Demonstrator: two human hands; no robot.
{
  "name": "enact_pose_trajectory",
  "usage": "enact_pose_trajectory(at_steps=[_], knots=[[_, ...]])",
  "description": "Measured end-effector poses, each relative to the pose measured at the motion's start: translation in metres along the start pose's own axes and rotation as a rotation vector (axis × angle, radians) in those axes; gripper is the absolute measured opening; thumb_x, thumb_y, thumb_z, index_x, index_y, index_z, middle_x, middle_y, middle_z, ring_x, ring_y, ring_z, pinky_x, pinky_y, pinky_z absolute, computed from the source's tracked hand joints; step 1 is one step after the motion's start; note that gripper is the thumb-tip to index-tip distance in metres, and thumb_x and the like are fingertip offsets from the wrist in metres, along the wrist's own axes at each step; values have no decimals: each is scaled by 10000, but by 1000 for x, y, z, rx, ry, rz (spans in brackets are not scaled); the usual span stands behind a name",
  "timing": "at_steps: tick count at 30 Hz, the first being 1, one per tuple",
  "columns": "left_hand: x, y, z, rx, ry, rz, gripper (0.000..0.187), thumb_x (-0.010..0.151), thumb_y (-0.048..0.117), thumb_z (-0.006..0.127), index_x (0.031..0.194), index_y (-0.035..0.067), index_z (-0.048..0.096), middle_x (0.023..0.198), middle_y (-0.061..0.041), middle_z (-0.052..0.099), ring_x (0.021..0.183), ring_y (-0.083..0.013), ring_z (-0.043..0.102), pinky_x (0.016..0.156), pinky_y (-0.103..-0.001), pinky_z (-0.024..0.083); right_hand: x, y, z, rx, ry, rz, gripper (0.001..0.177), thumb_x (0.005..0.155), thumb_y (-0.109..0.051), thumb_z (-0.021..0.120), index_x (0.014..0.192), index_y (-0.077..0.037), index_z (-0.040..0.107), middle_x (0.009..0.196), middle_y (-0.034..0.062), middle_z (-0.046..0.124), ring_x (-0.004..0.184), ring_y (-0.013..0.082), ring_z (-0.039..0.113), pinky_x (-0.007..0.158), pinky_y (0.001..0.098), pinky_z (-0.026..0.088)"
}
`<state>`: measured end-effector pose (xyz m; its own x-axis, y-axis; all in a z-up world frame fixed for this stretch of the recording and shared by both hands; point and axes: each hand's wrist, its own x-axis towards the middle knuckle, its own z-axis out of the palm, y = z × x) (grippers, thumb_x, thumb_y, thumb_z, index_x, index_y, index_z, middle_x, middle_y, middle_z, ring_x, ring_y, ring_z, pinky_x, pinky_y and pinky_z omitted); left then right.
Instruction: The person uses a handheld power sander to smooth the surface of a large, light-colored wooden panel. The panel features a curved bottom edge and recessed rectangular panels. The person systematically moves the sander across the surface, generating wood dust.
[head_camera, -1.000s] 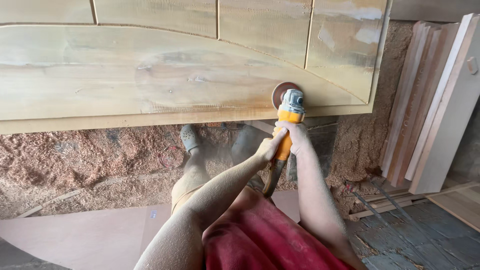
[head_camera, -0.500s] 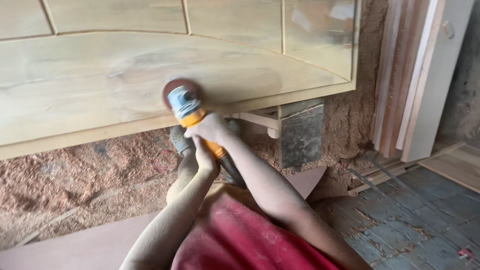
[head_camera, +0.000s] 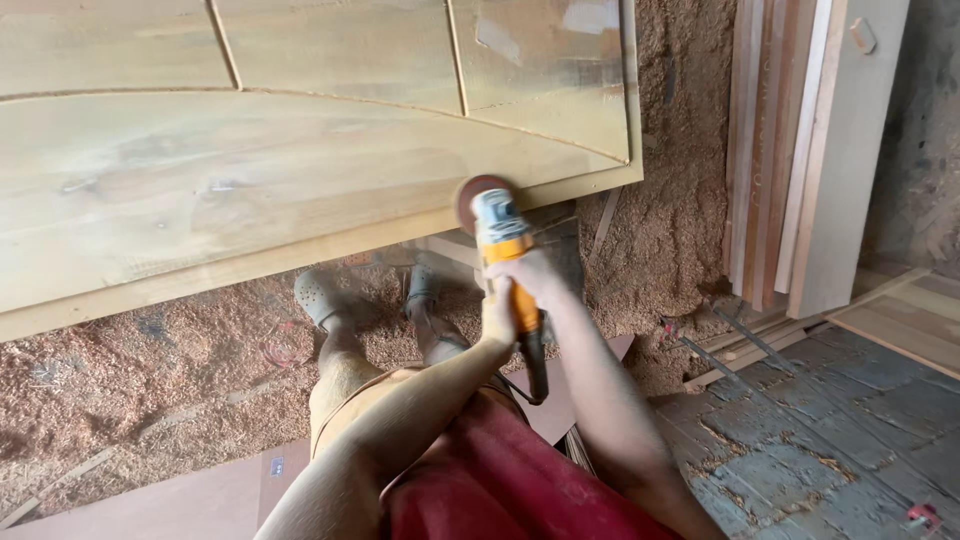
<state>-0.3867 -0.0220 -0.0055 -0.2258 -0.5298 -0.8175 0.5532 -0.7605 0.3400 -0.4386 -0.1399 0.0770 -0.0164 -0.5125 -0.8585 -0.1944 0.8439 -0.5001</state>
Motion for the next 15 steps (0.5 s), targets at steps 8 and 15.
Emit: enact_pose_trajectory(at_steps=[8,15], knots=[[50,13,124,305,-53,-50,855,862,714,583,1105,-92,731,975,-168,767,870,-210,731,786,-333,556,27,0,-152,278,113,-10,255,749,-64,772,974,22,687,809,115,718,693,233,715,649,361,611],[39,41,86,273,-19,-26,835,859,730,571,1121,-47,727,964,-132,757,855,-178,721,784,-316,552,35,-10,-102,201,118,-36,275,718,-75,773,969,0,689,794,104,712,683,220,703,654,367,601]])
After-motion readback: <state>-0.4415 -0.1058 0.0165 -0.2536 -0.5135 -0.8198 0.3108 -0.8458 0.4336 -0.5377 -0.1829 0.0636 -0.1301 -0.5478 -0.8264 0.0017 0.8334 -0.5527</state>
